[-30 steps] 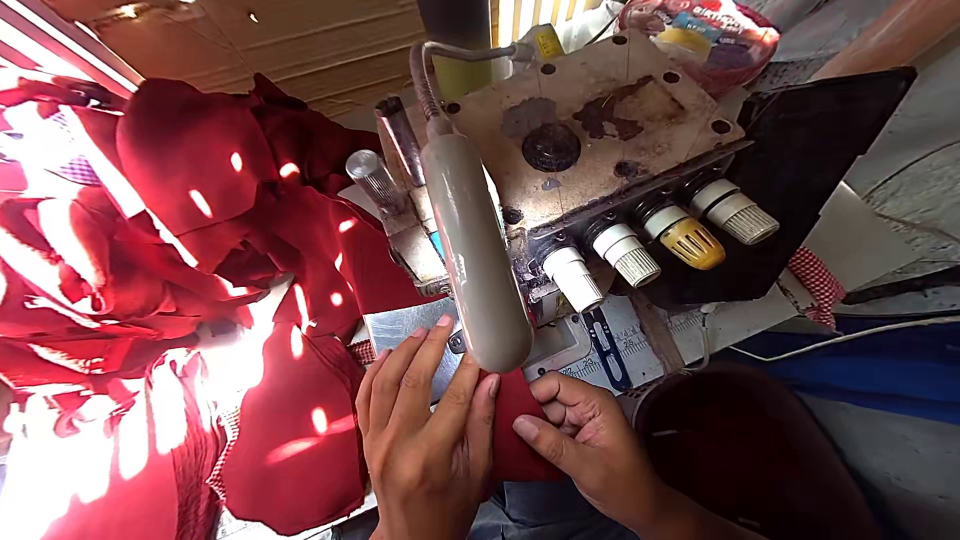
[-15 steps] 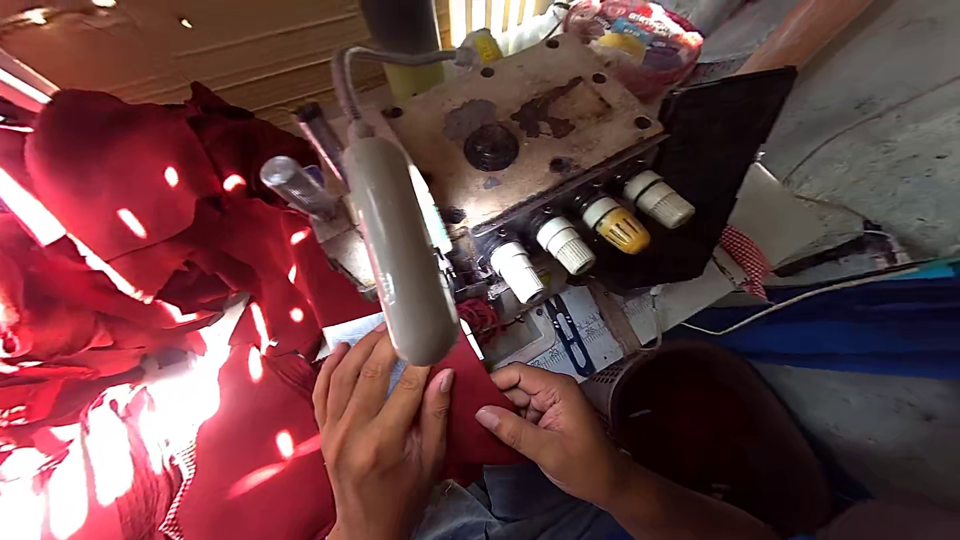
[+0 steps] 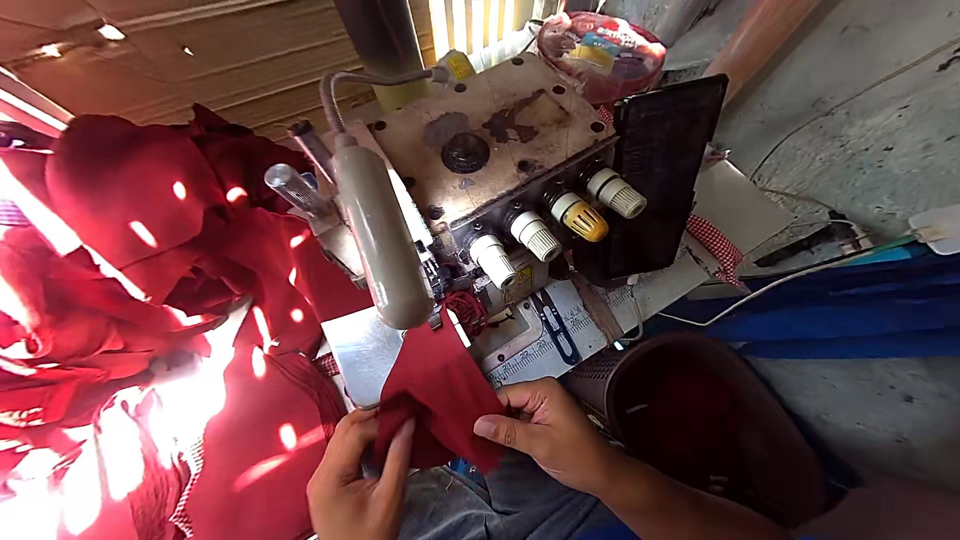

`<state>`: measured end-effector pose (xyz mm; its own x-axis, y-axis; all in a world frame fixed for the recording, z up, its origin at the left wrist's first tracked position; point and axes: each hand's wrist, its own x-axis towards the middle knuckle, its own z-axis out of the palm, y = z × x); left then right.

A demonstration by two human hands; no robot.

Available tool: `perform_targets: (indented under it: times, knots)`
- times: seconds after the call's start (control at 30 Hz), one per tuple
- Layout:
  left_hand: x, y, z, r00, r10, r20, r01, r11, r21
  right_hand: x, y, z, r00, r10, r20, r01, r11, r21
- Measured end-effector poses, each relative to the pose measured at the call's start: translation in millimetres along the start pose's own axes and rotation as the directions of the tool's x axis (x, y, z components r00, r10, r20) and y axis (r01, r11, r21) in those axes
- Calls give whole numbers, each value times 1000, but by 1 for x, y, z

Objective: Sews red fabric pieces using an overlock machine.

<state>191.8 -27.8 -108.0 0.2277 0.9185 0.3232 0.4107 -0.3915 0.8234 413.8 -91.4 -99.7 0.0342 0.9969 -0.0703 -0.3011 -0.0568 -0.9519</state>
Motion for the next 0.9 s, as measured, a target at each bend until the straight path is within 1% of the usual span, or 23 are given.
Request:
perform_targets:
  times: [0.03, 0.07, 0.1, 0.13, 0.17, 0.2, 0.23, 0.27, 0.3, 0.33, 0.37, 0.4, 0.47, 0.53, 0.6, 0.67, 0.77, 0.9]
  knots:
    - [0, 1, -11, 999, -19, 43, 26, 983, -180, 0, -1, 0, 1000, -1, -7, 1, 1000, 4]
    - [0, 5, -20, 997, -53, 64, 71, 942, -328, 0, -1, 1, 1000, -3, -14, 3, 1000, 13]
    - [0, 10, -27, 993, -100, 67, 120, 892, -436, 0, -2, 2, 1000, -3, -22, 4, 1000, 23]
    - [1, 14, -33, 988, -138, 62, 150, 855, -496, 0, -2, 3, 1000, -2, -28, 3, 999, 33]
    - [3, 16, -36, 985, -165, 47, 166, 843, -512, 0, -1, 5, 999, -3, -38, 5, 999, 42]
    - [6, 15, -35, 985, -173, 16, 159, 859, -487, 0, 0, 7, 999, -6, -50, 8, 999, 47]
    - [8, 14, -32, 987, -160, -26, 134, 895, -426, 0, 3, 9, 998, -10, -67, 13, 999, 47]
    - [10, 11, -30, 990, -123, -67, 94, 940, -326, 0, 5, 11, 997, -17, -82, 20, 999, 44]
    - [11, 10, -27, 991, -58, -118, 36, 983, -182, 0, 7, 12, 995, -25, -94, 29, 999, 41]
    - [12, 11, -24, 986, 16, -164, -20, 1000, -24, -1, 8, 13, 994, -36, -104, 40, 999, 35]
    - [14, 15, -22, 979, 77, -187, -60, 994, 91, -2, 8, 13, 993, -46, -110, 50, 998, 31]
    - [17, 24, -19, 975, 123, -188, -95, 984, 150, -3, 8, 13, 992, -55, -113, 59, 998, 26]
    - [25, 44, -10, 971, 202, -127, -179, 969, 172, -4, 8, 13, 990, -79, -116, 82, 996, 17]
    - [34, 58, 3, 959, 281, -25, -271, 943, 194, -6, 7, 11, 989, -106, -101, 105, 994, -12]
    - [42, 59, 17, 933, 354, 60, -358, 903, 239, -7, 7, 11, 990, -111, -87, 111, 994, -2]
    - [49, 53, 24, 910, 397, 118, -414, 860, 298, -6, 6, 11, 991, -104, -89, 106, 994, 25]
    - [55, 48, 25, 892, 428, 147, -451, 823, 344, 1, 2, 14, 988, -119, -98, 122, 992, 26]
    - [62, 47, 21, 871, 463, 166, -491, 798, 349, 10, -3, 17, 985, -144, -98, 142, 989, -27]
